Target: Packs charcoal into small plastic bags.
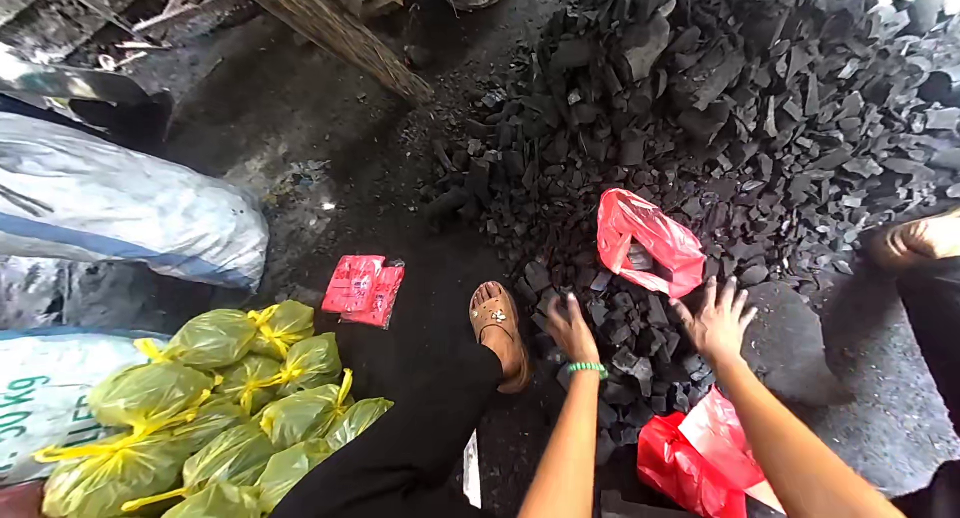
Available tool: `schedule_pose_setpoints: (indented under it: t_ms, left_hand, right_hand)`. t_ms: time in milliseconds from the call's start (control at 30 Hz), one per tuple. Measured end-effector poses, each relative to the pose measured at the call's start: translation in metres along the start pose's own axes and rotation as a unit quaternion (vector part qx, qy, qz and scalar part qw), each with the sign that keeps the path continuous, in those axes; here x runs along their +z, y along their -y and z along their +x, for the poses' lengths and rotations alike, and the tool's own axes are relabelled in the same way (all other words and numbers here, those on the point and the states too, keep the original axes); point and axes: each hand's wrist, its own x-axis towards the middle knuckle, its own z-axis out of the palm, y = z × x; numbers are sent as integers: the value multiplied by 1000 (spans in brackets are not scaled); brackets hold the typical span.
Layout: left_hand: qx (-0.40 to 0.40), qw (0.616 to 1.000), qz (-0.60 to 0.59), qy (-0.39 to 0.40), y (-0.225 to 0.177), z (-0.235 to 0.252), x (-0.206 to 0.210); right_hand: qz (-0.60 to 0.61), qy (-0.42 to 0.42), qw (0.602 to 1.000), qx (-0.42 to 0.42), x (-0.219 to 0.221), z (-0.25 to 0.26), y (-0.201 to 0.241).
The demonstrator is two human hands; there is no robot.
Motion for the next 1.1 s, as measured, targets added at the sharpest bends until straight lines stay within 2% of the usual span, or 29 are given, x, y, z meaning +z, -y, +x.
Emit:
schedule_pose_setpoints:
  t_ms: [67,133,200,300,467,633,700,733,800,833,867,933,1033,1067,1100]
  left_hand:
    - [-142,987,69,14,34,-33,15]
    - [-217,971,79,69,44,-51,32]
    - [-253,961,64,88,40,-50,40]
    - [-283,956,4,72,33,-35,28]
    - [-316,943,-7,100,28,-19,16]
    - [-295,940,-83,150,6,-28,19]
    - [-284,940,-101,158,-5,-37,30]
    - [-273,945,-87,159,-8,-41,36]
    - [-238,957,-23,166,-8,-47,44]
    - [-210,962,19,175,-10,-52,45]
    - [-171,966,61,184,-14,-58,44]
    - [-91,962,138,217,-27,-74,38]
    - [-29,928,201,312,-51,-86,23]
    - [-6,920,216,326,-60,-88,17]
    - [33,926,222,305,-67,-89,11]
  right_hand:
    - [-12,-1,1000,-27,12,-19,10]
    - [24,24,998,-51,11,-31,22]
    - [61,57,995,-59,7,-38,28]
    - [136,81,986,-53,10,-45,25]
    - [244,124,962,10,8,-38,28]
    - [464,173,857,141,22,-33,42]
    - [465,175,853,161,22,-38,56]
    - [459,177,854,169,20,-40,60]
    - [494,186,831,174,18,-42,55]
    - [532,192,806,174,15,-45,54]
    - [586,203,763,181,12,-49,52]
    - [694,220,655,205,5,-58,49]
    - [776,156,578,198,7,-66,40]
    - [790,148,566,182,10,-68,36]
    - [798,139,560,175,11,-71,34]
